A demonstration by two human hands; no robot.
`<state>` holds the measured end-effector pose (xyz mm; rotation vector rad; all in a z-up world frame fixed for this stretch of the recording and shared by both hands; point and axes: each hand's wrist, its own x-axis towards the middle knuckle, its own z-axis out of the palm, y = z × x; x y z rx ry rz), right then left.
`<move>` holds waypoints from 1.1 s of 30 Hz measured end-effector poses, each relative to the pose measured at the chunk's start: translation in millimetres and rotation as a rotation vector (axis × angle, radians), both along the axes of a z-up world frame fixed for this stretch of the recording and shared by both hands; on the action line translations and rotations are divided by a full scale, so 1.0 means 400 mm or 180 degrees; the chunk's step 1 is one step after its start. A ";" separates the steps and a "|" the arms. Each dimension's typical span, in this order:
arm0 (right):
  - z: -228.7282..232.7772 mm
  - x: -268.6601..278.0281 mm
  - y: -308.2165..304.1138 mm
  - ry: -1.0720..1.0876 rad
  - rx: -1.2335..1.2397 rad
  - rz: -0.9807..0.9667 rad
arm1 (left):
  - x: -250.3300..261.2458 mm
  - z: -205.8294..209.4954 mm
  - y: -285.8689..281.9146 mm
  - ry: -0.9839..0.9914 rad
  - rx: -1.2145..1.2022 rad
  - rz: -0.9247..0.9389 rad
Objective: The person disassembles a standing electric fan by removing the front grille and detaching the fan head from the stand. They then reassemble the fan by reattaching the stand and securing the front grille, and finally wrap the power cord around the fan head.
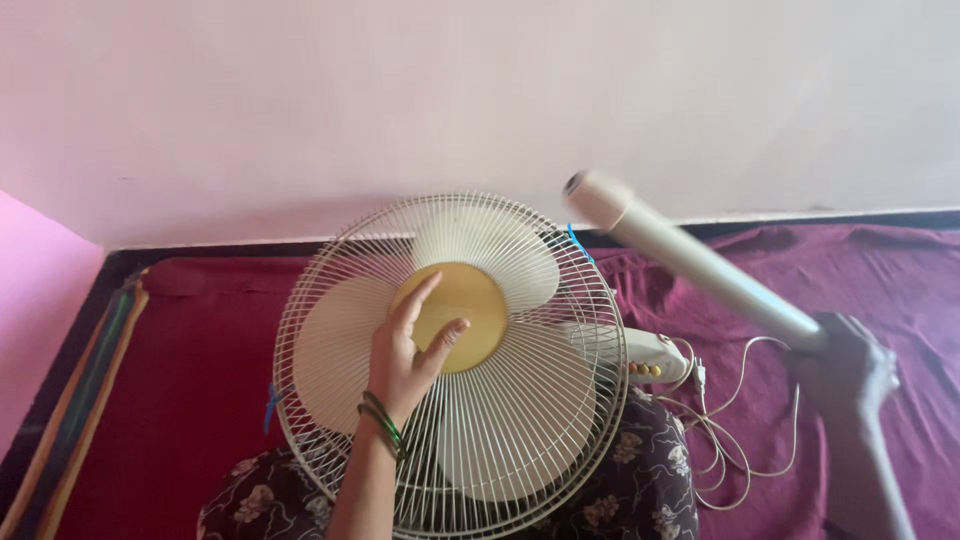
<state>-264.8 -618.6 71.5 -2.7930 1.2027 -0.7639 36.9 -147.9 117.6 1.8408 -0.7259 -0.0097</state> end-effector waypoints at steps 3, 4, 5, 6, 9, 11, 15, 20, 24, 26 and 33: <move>0.033 0.117 0.100 -0.0331 -0.0371 0.0535 | -0.003 0.021 0.017 0.0070 -0.1043 -0.0508; 0.047 0.162 0.133 -0.0422 -0.0343 0.0706 | -0.012 0.026 0.013 0.0176 -0.1521 -0.0800; 0.061 0.208 0.170 -0.0499 -0.0302 0.0892 | -0.023 0.031 0.012 0.0290 -0.1991 -0.1077; 0.074 0.249 0.208 -0.0565 -0.0366 0.1001 | -0.037 0.037 0.014 0.0329 -0.2127 -0.1120; 0.100 0.363 0.304 -0.0797 -0.0515 0.1251 | -0.069 0.056 0.019 0.0573 -0.2650 -0.1128; 0.109 0.426 0.352 -0.0916 -0.0539 0.1299 | -0.079 0.067 0.032 0.0995 -0.3156 -0.0964; 0.111 0.540 0.414 -0.0953 -0.0505 0.1370 | -0.104 0.102 0.046 0.1090 -0.3648 -0.1151; 0.095 0.633 0.503 -0.1285 0.0018 0.1937 | -0.171 0.147 0.026 0.0375 -0.3297 -0.1456; 0.113 0.651 0.549 -0.1464 0.0503 0.1863 | -0.226 0.182 0.048 -0.0055 -0.2649 -0.1509; 0.126 0.638 0.562 -0.1591 0.0424 0.1911 | -0.250 0.201 0.040 -0.0328 -0.2471 -0.1426; 0.165 0.556 0.583 -0.1989 0.0483 0.1732 | -0.322 0.268 0.063 -0.0427 -0.2116 -0.1612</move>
